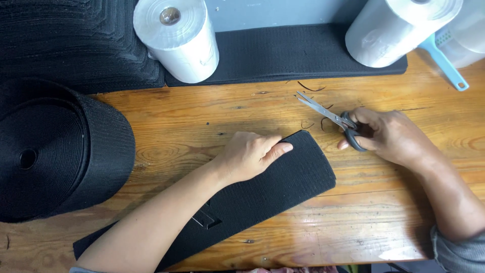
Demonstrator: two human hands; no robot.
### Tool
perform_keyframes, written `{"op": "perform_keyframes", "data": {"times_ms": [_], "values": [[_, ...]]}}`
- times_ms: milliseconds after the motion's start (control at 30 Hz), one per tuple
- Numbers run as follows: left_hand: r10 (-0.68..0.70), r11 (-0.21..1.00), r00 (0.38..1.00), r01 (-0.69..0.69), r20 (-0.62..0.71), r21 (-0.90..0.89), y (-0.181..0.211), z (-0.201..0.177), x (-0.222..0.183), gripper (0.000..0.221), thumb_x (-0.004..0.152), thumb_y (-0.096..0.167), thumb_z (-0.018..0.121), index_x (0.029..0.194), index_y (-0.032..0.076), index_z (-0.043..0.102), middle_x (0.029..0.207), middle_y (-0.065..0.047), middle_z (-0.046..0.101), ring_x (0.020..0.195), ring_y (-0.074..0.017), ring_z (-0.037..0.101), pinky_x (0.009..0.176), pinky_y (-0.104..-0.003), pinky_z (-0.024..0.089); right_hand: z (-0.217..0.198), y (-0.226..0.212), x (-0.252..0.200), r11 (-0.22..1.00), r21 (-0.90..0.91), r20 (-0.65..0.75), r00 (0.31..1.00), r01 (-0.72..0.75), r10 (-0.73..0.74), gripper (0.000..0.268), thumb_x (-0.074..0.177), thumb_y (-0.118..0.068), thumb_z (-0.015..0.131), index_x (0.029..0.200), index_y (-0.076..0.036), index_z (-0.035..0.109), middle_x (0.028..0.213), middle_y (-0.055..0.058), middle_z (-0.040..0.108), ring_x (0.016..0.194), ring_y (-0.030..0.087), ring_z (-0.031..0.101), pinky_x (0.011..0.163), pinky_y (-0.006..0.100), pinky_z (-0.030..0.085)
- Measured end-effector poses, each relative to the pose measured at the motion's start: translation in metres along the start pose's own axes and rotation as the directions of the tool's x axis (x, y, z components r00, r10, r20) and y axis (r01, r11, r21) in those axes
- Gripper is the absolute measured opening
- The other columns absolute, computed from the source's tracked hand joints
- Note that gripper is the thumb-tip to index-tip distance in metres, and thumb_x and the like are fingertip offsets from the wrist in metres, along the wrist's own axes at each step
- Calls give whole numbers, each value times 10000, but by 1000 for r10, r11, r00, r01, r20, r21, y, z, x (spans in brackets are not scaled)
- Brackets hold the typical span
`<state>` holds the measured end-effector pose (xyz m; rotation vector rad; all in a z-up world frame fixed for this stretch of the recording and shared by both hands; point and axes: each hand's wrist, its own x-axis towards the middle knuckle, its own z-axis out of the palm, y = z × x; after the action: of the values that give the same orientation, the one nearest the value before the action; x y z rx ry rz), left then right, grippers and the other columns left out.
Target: Trimming the edges of a black rectangular material using scissors
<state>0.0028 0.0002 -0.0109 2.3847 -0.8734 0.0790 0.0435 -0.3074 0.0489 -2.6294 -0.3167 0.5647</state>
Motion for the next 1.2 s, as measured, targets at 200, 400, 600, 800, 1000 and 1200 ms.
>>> {"op": "perform_keyframes", "data": {"times_ms": [200, 400, 600, 800, 1000, 1200], "values": [[-20, 1000, 999, 20, 42, 1, 5, -5, 1, 389, 1079, 439, 382, 917, 136, 564, 659, -120, 685, 625, -402, 684, 477, -549, 432, 3, 10, 2, 999, -12, -19, 999, 31, -32, 101, 864, -356, 748, 930, -279, 755, 814, -112, 814, 631, 146, 654, 685, 288, 467], [0, 1000, 1000, 0, 6, 19, 4, -2, -1, 433, 1085, 441, 376, 824, 134, 534, 624, -92, 656, 567, -375, 655, 449, -520, 407, 6, 12, 1, 982, 72, -74, 983, 176, -171, 146, 938, -357, 684, 991, -221, 683, 865, -166, 841, 688, 58, 654, 729, 257, 488], [16, 998, 1000, -15, -8, 65, 4, 0, -1, 424, 1089, 432, 375, 831, 141, 545, 604, -87, 657, 542, -359, 653, 428, -508, 401, 6, 0, -5, 983, 38, -55, 983, 180, -178, 174, 916, -383, 682, 1026, -248, 686, 861, -200, 856, 702, 69, 726, 756, 253, 525], [-6, 998, 999, 4, -33, -64, 18, -19, 3, 442, 1090, 402, 455, 733, 147, 505, 447, -88, 556, 486, -289, 659, 482, -338, 502, 8, -18, -6, 991, 37, -84, 988, 130, -126, 369, 767, -498, 824, 954, -219, 671, 725, 149, 745, 797, 388, 741, 723, 477, 559], [-20, 996, 1000, 19, -8, -92, 19, -19, 4, 454, 1104, 376, 449, 713, 153, 515, 446, -67, 573, 461, -234, 646, 481, -282, 499, 7, -24, -5, 991, 51, -98, 988, 120, -115, 358, 801, -489, 816, 936, -196, 660, 691, 107, 764, 772, 357, 756, 742, 454, 574], [28, 996, 998, -33, -58, -85, 17, -20, 2, 466, 1093, 368, 459, 689, 141, 515, 416, -57, 537, 397, -212, 593, 412, -271, 430, 28, -1, 9, 978, 87, -187, 968, 187, -168, 375, 793, -510, 799, 1016, -232, 681, 821, 90, 798, 868, 352, 761, 784, 494, 577]]}}
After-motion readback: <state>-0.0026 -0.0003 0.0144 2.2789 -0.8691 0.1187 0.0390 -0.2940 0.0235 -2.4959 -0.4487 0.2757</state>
